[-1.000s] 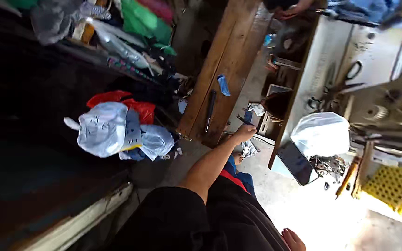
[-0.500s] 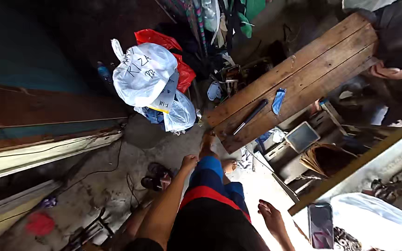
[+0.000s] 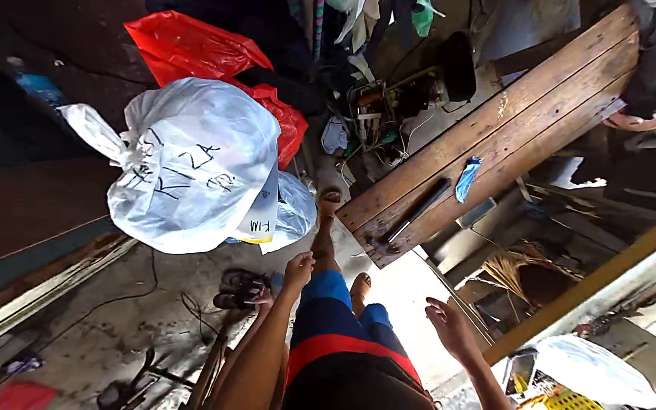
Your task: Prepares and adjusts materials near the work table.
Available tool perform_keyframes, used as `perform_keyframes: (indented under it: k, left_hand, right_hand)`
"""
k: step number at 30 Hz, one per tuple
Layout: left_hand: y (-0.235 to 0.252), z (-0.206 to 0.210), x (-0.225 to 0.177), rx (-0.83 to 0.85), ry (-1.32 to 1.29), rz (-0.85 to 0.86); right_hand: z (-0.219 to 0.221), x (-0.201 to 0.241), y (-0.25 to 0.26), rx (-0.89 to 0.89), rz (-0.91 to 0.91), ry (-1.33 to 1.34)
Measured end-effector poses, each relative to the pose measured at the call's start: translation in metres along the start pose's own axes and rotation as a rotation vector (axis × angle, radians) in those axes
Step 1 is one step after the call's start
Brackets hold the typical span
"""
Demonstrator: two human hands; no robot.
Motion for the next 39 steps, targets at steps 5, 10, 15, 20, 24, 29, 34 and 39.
perform_keyframes:
  k: [5, 10, 15, 20, 24, 29, 34, 39]
  left_hand:
    - [0.007, -0.011, 0.019, 0.017, 0.041, -0.078]
    - [0.008, -0.01, 0.0, 0.038, 0.083, -0.038]
    - [0.001, -0.005, -0.024, 0.045, 0.121, 0.019]
    - [-0.012, -0.001, -0.023, 0.047, 0.191, 0.054]
    - [-0.023, 0.007, -0.018, 0.012, 0.24, 0.092]
    - [-0.044, 0.022, 0.034, -0.026, 0.302, 0.104]
    - [-0.064, 0.021, 0.121, -0.037, 0.468, 0.109]
    - [-0.089, 0.038, 0.154, -0.044, 0.473, 0.089]
  right_hand:
    - [-0.011, 0.006, -0.006, -0.065, -0.009, -0.018]
    - [-0.003, -0.02, -0.013, -0.081, 0.054, 0.031]
    - [0.012, -0.048, -0.025, -0.039, 0.081, 0.081]
    - [0.026, -0.092, -0.029, -0.061, 0.051, 0.204]
    - [0.04, -0.133, -0.025, -0.086, 0.018, 0.284]
    - [0.067, -0.209, -0.021, -0.057, 0.019, 0.269]
    - [0.081, -0.293, -0.033, -0.033, 0.089, 0.22]
    - [0.089, -0.38, -0.042, -0.111, 0.169, 0.311]
Point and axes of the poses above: each hand's wrist, its own y-axis towards the middle knuckle, its own z-axis out of the palm, x = y × z, the point moved 5 cm from there along y, towards the middle knuckle, and after that the axes turned 5 degrees about y, right-handed, at the moved point
